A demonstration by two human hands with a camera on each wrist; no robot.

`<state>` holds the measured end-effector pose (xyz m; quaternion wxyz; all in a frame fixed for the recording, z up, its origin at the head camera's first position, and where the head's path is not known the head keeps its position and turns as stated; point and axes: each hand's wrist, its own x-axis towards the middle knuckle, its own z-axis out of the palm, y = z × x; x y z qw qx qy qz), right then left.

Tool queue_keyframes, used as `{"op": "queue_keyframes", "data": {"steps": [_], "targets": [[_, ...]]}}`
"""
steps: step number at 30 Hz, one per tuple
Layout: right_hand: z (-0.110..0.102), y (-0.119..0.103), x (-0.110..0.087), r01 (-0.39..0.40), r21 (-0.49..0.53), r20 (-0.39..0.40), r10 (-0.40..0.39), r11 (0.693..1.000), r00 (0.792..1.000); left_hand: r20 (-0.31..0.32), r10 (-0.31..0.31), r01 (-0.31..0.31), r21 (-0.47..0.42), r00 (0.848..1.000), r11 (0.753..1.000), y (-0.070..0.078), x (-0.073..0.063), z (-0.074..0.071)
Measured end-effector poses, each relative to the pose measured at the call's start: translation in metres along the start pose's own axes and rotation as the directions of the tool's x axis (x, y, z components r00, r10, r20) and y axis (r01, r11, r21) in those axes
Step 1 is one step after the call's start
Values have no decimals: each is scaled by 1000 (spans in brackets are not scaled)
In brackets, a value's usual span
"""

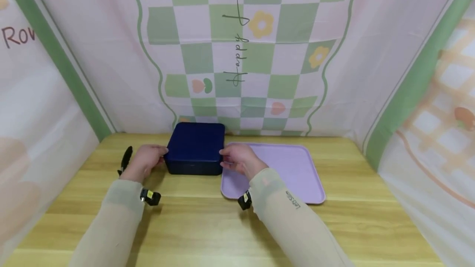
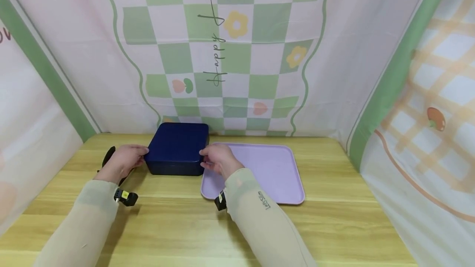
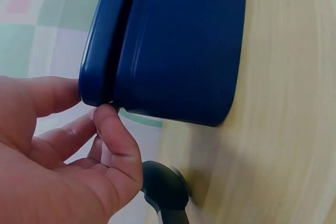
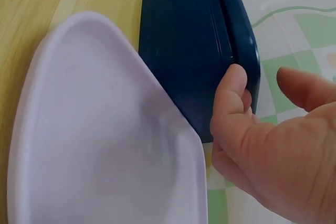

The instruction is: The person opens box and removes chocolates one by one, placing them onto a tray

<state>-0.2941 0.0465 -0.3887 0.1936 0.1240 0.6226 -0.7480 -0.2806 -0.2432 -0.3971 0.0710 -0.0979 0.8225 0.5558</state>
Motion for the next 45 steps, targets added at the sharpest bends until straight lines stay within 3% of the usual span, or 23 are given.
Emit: {"op": "queue_keyframes", "data": {"steps": [6, 11, 19, 27, 30, 36, 40, 45], "targets": [[1, 1, 3, 41, -64, -23, -42, 997, 999, 17, 6, -6, 15, 1000, 1000, 6, -3, -2], [-2, 3, 0, 61, -117, -20, -63, 991, 998, 100, 31, -29, -20, 994, 999, 10, -8, -5], [-11, 0, -16, 115, -237, 40, -109, 965, 993, 265, 69, -20, -181, 962, 983, 13, -22, -15], [-22, -5, -23, 141, -256, 146, -106, 956, 984, 367, 114, -40, -203, 923, 978, 13, -41, -24], [-25, -4, -26, 150, -266, 186, -102, 952, 977, 381, 111, -45, -179, 918, 983, 12, -49, -27], [-27, 1, -37, 178, -290, 276, -95, 940, 956, 355, 121, -68, -158, 927, 985, 9, -59, -30], [-23, 6, -47, 197, -314, 292, -103, 929, 951, 373, 105, -45, -166, 922, 985, 6, -63, -32], [-16, 17, -61, 233, -408, 278, -122, 883, 953, 396, 80, -19, -156, 915, 988, -1, -75, -36]]}}
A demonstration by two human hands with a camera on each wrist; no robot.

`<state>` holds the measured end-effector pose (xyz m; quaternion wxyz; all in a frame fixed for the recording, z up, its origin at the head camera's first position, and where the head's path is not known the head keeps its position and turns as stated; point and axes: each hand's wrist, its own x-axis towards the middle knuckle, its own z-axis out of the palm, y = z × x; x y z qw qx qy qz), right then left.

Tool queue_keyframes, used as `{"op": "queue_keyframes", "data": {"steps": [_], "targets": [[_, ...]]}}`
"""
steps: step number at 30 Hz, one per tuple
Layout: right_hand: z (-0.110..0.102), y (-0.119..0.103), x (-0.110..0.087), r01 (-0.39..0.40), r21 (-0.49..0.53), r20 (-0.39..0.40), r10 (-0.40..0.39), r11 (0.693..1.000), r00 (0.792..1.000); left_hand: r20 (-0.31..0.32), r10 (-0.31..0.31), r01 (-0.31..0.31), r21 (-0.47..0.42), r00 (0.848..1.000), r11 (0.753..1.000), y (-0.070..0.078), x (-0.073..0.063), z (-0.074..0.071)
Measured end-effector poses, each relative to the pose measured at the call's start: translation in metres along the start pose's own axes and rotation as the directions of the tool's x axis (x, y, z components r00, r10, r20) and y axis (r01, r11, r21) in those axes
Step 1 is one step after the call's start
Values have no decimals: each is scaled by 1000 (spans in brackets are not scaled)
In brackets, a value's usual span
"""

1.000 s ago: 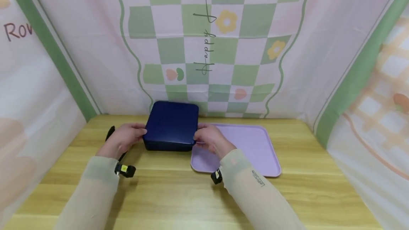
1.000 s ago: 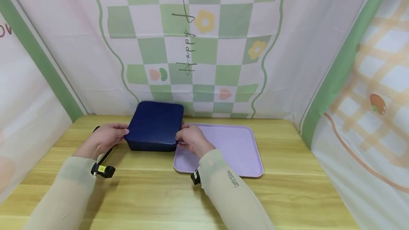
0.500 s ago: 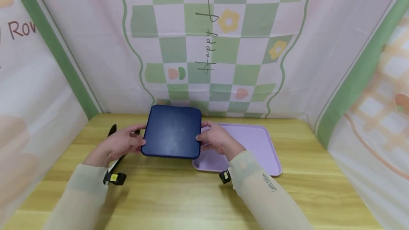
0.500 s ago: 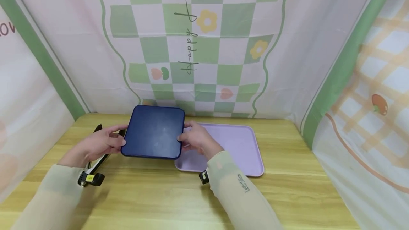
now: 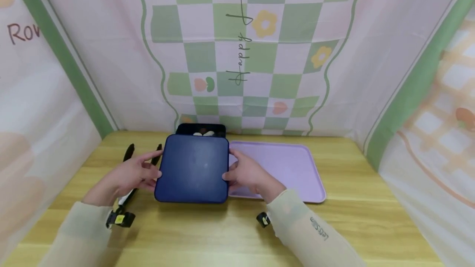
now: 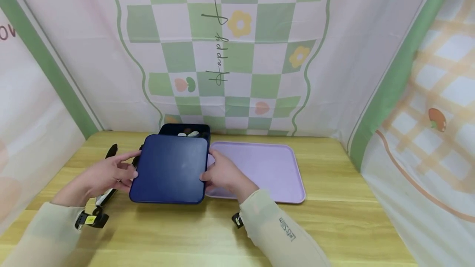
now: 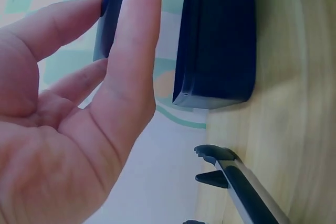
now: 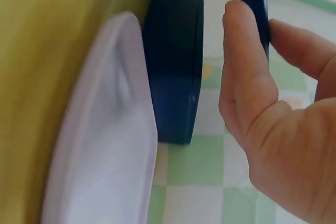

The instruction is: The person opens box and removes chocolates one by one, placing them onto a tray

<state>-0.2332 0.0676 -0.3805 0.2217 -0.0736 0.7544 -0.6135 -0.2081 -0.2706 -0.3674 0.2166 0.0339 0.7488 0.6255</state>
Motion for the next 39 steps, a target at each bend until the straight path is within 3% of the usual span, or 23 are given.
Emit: {"op": "queue_keyframes", "data": {"steps": [7, 14, 18, 24, 29, 36, 39], "targets": [[21, 9, -23, 15, -80, 38, -12, 997, 999, 18, 2, -4, 81, 1000, 997, -11, -22, 6], [41, 15, -42, 34, -185, 95, -16, 982, 995, 36, -64, 59, 118, 997, 991, -26, -42, 13], [48, 20, -47, 66, -249, 151, -29, 966, 988, 32, -96, 90, 143, 995, 986, -38, -49, 16], [54, 28, -47, 90, -346, 187, -25, 934, 982, 16, -91, 85, 205, 996, 975, -54, -50, 20], [56, 30, -45, 51, -529, 141, 29, 847, 990, 7, -96, 93, 205, 995, 974, -62, -48, 25], [58, 29, -46, 93, -775, 141, 28, 625, 990, -47, -144, 151, 232, 988, 961, -64, -48, 33], [59, 28, -46, 104, -823, 134, 12, 559, 991, -86, -145, 163, 265, 986, 950, -62, -48, 38]]}}
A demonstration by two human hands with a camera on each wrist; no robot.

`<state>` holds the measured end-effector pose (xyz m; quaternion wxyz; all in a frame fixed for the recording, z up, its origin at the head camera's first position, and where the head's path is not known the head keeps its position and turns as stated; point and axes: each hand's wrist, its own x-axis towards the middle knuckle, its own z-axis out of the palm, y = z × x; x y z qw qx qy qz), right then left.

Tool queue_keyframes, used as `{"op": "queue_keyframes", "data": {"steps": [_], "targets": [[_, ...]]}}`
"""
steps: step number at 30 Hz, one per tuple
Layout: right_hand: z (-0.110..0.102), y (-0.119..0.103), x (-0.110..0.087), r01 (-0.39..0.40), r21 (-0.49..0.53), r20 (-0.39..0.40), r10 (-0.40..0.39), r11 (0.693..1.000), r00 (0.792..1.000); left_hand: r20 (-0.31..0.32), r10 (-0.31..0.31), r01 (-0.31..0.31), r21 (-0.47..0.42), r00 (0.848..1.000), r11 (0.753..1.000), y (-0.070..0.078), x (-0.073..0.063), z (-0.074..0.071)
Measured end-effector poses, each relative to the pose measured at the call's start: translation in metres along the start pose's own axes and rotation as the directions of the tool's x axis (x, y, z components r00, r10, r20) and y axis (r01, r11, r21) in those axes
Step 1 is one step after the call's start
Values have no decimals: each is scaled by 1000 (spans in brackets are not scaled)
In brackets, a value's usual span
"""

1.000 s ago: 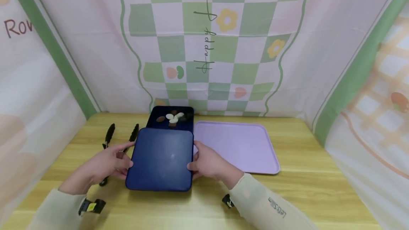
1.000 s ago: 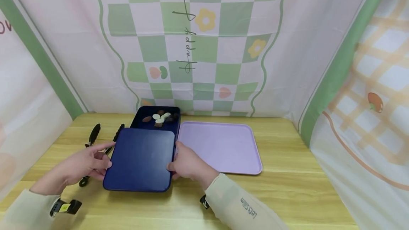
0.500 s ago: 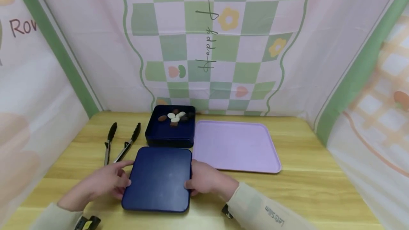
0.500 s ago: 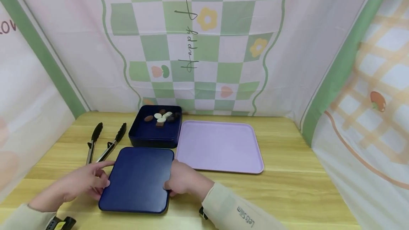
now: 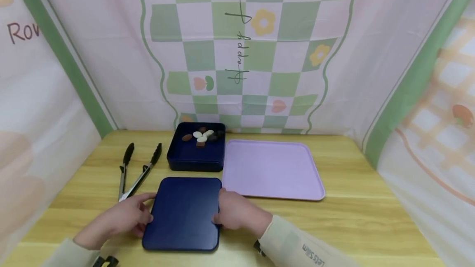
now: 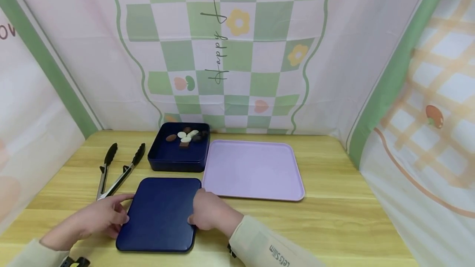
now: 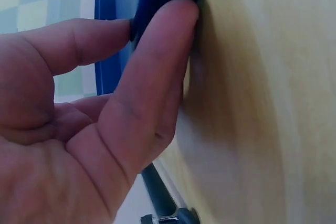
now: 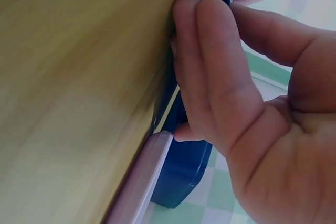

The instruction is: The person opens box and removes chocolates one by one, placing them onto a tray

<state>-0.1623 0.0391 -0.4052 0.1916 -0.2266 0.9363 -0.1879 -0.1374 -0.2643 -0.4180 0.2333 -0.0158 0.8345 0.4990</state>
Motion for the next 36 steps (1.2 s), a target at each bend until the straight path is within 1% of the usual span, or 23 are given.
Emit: {"op": "queue_keyframes", "data": {"steps": [3, 5, 6, 8, 10, 11, 12, 15, 17, 19, 21, 23, 26, 28, 32, 36], "targets": [[1, -4, -1, -13, -54, -19, 12, 998, 1000, -54, 2, 1, 65, 999, 998, 3, -1, 5], [2, -7, -4, -12, -84, -35, 9, 996, 999, -95, 20, -6, 147, 995, 989, 5, -1, 8], [2, -8, -5, -8, -95, -43, 3, 995, 999, -111, 31, -8, 204, 993, 979, 5, -1, 9], [3, -10, -10, 12, -125, -56, -19, 992, 998, -132, 56, -10, 327, 990, 945, 8, -1, 10], [5, -13, -15, 37, -151, -53, -46, 988, 998, -133, 82, -14, 447, 988, 894, 11, -2, 13], [6, -13, -18, 56, -167, -47, -65, 984, 997, -127, 94, -17, 502, 987, 865, 12, -4, 14], [7, -14, -20, 75, -188, -32, -82, 979, 996, -120, 91, -12, 537, 989, 843, 14, -5, 17], [11, -16, -26, 133, -228, 26, -131, 964, 991, -77, 80, -18, 595, 994, 803, 17, -9, 26], [14, -16, -28, 167, -259, 45, -160, 952, 986, -56, 69, -19, 628, 996, 778, 19, -11, 33], [16, -16, -29, 179, -279, 46, -173, 943, 984, -45, 68, -22, 652, 997, 758, 21, -11, 39], [17, -16, -29, 181, -306, 27, -181, 935, 983, -50, 68, -17, 674, 996, 739, 23, -11, 43], [18, -16, -29, 171, -328, 4, -180, 929, 984, -64, 62, -3, 677, 996, 736, 25, -10, 46], [18, -16, -27, 158, -364, -28, -180, 918, 983, -80, 51, 16, 675, 996, 738, 27, -8, 46], [18, -16, -27, 145, -375, -40, -173, 916, 984, -89, 55, 20, 677, 995, 736, 28, -7, 47], [18, -14, -25, 117, -366, -42, -142, 923, 989, -100, 79, 10, 682, 992, 731, 30, -4, 47], [18, -11, -23, 107, -350, -51, -133, 931, 990, -95, 95, -4, 688, 991, 726, 32, -2, 47]]}}
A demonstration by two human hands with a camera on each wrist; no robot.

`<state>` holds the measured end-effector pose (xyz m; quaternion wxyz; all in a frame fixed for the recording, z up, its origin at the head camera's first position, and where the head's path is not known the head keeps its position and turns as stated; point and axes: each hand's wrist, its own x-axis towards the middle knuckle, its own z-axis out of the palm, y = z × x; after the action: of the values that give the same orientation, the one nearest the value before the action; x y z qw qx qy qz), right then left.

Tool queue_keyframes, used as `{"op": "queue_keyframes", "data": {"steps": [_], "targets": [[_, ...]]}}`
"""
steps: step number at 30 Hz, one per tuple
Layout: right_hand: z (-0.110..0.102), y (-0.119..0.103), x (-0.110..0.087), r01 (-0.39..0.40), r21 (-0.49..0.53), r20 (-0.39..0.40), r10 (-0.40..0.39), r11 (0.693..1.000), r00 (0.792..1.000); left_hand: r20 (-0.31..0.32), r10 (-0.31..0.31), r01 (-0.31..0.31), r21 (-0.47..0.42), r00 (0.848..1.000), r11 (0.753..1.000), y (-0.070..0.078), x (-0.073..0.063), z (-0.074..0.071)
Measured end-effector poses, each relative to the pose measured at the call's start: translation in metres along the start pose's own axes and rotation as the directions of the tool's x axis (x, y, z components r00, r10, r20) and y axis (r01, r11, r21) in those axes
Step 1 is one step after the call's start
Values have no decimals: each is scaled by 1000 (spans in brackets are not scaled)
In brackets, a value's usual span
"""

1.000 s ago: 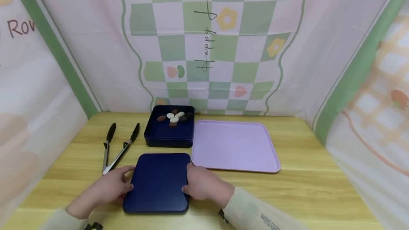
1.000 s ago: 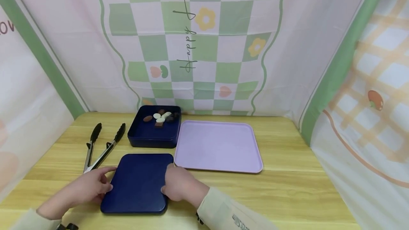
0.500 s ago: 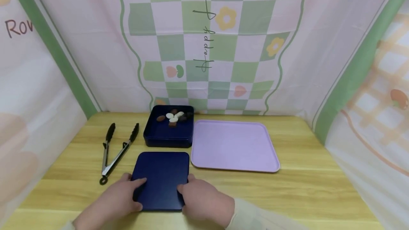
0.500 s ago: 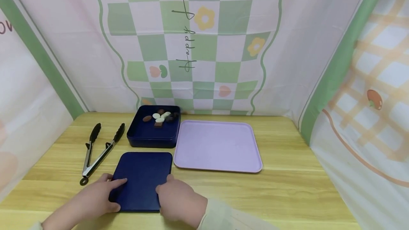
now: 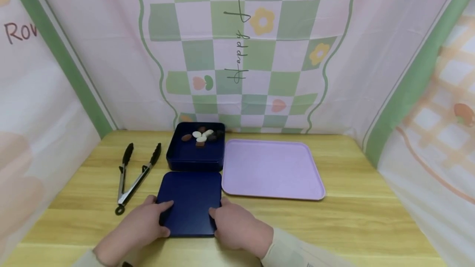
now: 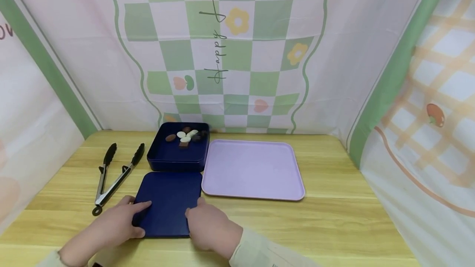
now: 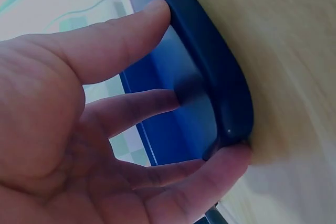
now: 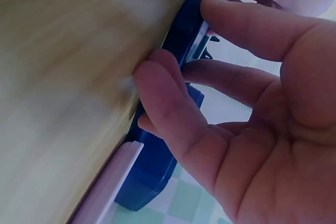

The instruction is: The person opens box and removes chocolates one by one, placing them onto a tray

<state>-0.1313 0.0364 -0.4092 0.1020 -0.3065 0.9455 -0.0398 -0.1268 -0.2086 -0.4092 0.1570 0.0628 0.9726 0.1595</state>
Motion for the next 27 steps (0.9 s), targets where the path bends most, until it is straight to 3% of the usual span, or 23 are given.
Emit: {"op": "queue_keyframes", "data": {"steps": [6, 12, 16, 21, 24, 27], "targets": [[0, 4, 1, -3, 26, -24, 4, 1000, 1000, -11, 20, -20, 5, 1000, 1000, 1, 0, -3], [-1, 8, 2, -34, 93, 24, 32, 995, 999, -16, 31, -31, 8, 999, 999, 1, 0, -3], [-3, 12, 1, -15, 115, 37, 11, 993, 999, -15, 30, -30, 10, 999, 1000, 1, 0, -4], [-11, 31, -8, 32, 144, -32, -28, 989, 999, 1, 21, -21, 11, 1000, 1000, 2, 0, -4], [-20, 53, -20, -34, 201, -82, 52, 979, 995, 5, 24, -24, 4, 1000, 1000, 2, 0, -4], [-29, 78, -36, -142, 213, -133, 173, 967, 976, 5, 27, -27, 6, 1000, 1000, 1, -2, -3]]}}
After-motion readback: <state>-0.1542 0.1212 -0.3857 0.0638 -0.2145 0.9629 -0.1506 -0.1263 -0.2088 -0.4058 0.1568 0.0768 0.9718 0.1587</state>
